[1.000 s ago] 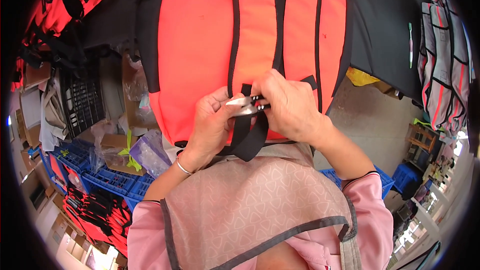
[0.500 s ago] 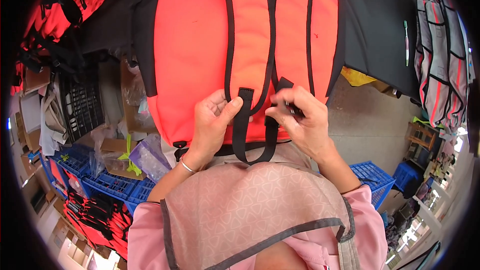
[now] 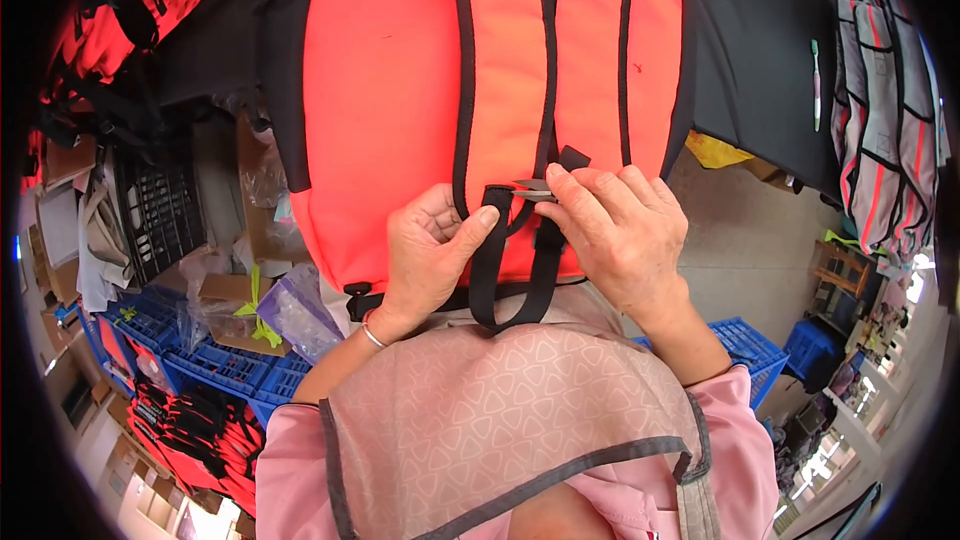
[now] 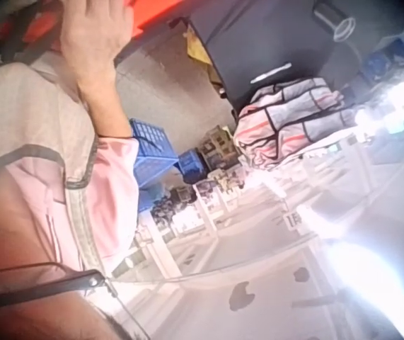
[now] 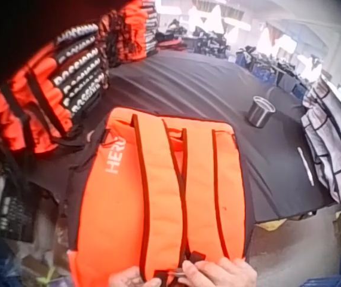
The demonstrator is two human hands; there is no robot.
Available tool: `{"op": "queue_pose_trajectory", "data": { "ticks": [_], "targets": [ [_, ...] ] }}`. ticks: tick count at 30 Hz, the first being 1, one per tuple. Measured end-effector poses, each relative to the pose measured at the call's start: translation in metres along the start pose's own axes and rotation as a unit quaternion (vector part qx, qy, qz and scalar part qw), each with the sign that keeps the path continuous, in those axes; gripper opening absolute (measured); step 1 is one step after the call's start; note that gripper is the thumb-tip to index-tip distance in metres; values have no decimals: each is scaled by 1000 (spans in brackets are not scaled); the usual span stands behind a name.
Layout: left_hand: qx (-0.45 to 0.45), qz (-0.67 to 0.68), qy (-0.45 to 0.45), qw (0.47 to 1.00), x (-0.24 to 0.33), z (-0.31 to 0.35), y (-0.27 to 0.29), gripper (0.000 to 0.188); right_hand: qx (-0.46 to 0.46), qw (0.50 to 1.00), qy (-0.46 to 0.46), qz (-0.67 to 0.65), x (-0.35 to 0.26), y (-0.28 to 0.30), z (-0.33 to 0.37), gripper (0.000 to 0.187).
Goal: Inspecting and trimming loose threads from manufactured bags using small snips.
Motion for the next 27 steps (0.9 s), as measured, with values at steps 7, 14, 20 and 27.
{"op": "queue_pose_trajectory", "data": {
  "ticks": [7,14,20,27],
  "targets": [
    [5,7,-10,1000,1,1,-2,10,-6,999,34,6,1,-4,-7,37],
    [0,-24,-23,999,-4,2,0,10,-48,998,27,-15,2,-1,-12,29],
    [-23,-27,-26,999,-4,1,1,14,-52,987,-62,-137,17,-1,-12,22],
    [-18,-12,-28,999,-4,1,0,17,-74,992,-27,-94,14,2,-16,21]
  ]
}}
Point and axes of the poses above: each hand's wrist, its own z-axis away from the middle knuckle, its own y-axis out of the back of the hand, x = y × z, the point moved 2 cm from there along -z, towards the middle knuckle, and after that the axes turned 10 degrees about -z, right-handed, at the moved point
